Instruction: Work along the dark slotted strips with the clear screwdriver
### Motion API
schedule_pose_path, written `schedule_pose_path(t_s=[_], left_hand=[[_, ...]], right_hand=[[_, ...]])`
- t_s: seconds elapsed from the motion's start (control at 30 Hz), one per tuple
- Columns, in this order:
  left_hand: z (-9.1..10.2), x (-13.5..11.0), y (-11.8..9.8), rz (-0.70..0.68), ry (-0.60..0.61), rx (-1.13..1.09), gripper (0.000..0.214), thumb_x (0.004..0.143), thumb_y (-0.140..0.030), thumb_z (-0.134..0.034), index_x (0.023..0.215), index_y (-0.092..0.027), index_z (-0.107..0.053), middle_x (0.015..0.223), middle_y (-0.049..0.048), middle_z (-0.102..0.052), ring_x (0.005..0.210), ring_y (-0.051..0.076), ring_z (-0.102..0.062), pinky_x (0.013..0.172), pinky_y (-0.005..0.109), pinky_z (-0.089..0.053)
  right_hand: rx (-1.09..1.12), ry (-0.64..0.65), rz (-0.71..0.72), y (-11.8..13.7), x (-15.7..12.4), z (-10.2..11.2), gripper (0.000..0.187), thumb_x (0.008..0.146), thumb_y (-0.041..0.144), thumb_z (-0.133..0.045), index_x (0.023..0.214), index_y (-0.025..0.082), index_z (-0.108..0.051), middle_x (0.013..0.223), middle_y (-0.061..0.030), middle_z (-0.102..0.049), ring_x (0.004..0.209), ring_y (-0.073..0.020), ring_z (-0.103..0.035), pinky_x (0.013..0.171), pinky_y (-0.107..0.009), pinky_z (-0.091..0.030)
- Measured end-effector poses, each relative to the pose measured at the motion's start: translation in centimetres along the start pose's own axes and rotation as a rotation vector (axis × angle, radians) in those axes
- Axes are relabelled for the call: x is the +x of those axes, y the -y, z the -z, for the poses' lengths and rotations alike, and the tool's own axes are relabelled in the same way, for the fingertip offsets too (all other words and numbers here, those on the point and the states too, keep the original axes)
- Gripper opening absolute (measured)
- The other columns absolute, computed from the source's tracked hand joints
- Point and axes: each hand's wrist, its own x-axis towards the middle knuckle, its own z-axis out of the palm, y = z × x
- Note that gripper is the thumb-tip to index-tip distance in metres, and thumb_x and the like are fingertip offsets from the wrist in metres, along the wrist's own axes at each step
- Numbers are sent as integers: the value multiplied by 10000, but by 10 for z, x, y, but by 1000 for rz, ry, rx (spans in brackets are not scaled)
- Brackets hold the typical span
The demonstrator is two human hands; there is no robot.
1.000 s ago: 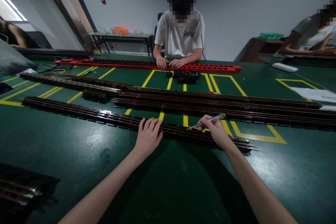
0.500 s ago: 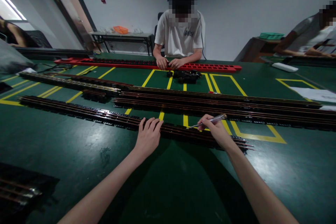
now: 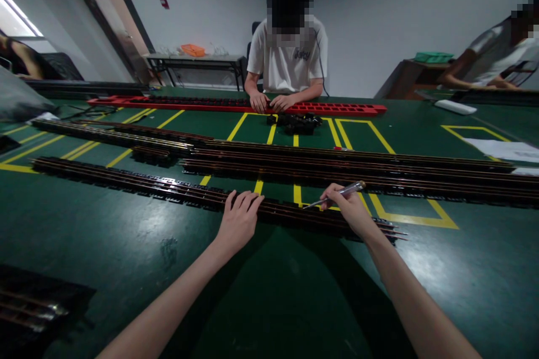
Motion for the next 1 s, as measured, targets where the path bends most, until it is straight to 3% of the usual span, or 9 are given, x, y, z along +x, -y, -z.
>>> schedule_pose_path(t_s=[1.0], left_hand=[[-1, -1, 7, -18, -2, -67, 390, 861, -114, -384, 1176, -223, -585, 1136, 73, -647, 1095, 222, -555, 1024, 451, -339]], right_hand=[[91, -132, 31, -16, 3, 13, 197, 696, 261, -540, 517, 191, -581, 465, 6, -536, 452, -132, -500, 496, -265, -403]])
